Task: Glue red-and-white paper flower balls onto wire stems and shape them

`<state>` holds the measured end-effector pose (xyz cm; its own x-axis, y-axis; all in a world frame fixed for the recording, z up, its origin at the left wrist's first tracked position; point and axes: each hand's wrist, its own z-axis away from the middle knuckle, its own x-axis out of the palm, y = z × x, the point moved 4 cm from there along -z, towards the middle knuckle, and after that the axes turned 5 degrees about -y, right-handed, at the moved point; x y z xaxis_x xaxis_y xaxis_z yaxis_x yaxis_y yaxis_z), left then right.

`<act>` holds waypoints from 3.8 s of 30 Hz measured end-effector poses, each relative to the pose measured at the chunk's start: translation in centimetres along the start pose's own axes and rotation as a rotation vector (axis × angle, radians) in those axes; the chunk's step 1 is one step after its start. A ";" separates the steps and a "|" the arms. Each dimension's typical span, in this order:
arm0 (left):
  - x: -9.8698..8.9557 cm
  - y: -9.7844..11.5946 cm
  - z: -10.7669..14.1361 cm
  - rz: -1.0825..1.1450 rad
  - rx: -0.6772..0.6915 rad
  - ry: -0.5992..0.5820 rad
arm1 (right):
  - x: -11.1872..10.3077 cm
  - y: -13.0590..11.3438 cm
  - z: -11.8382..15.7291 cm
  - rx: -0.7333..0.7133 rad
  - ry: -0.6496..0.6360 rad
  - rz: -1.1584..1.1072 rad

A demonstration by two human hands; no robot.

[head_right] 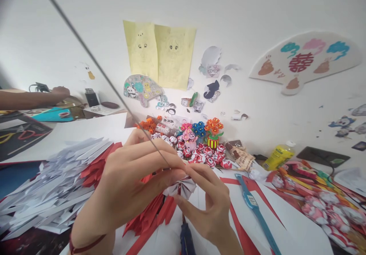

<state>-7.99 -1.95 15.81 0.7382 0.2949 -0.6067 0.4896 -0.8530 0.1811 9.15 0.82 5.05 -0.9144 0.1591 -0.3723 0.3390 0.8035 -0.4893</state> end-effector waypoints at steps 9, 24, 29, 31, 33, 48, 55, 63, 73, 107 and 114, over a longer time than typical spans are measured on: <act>0.0 0.4 -0.1 0.004 0.043 -0.005 | 0.0 -0.3 0.2 -0.001 0.035 0.009; -0.2 0.7 0.1 -0.044 0.054 -0.012 | 0.2 -0.2 0.6 -0.047 0.019 -0.044; -0.1 0.7 0.0 -0.022 0.054 -0.037 | 0.1 0.0 0.7 -0.071 0.030 -0.021; -0.1 0.7 0.1 -0.020 0.049 -0.045 | 0.1 0.1 0.7 -0.064 0.027 -0.019; -0.2 0.7 0.1 -0.028 0.043 -0.055 | 0.1 0.1 0.7 -0.047 0.021 -0.016; 0.0 0.6 -0.1 -0.018 0.067 -0.064 | 0.1 0.1 0.8 -0.043 0.034 -0.043; -0.3 0.5 0.1 -0.014 0.052 -0.064 | 0.1 0.0 0.7 -0.054 0.026 -0.039; -0.2 0.7 0.4 0.003 0.080 -0.044 | 0.2 0.1 0.8 -0.045 -0.012 -0.032; -0.1 0.6 0.4 0.036 0.073 -0.066 | 0.4 0.3 1.1 -0.040 -0.012 -0.043; -0.3 1.0 0.4 0.009 0.086 -0.034 | 0.3 -0.2 1.0 -0.068 0.044 0.038; -0.4 1.1 0.3 0.031 0.081 -0.056 | 0.2 0.0 1.1 -0.030 0.043 0.032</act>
<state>-7.88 -3.17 16.02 0.7243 0.2452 -0.6444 0.4263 -0.8939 0.1390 9.21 0.26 4.09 -0.9120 0.2094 -0.3527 0.3624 0.8144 -0.4533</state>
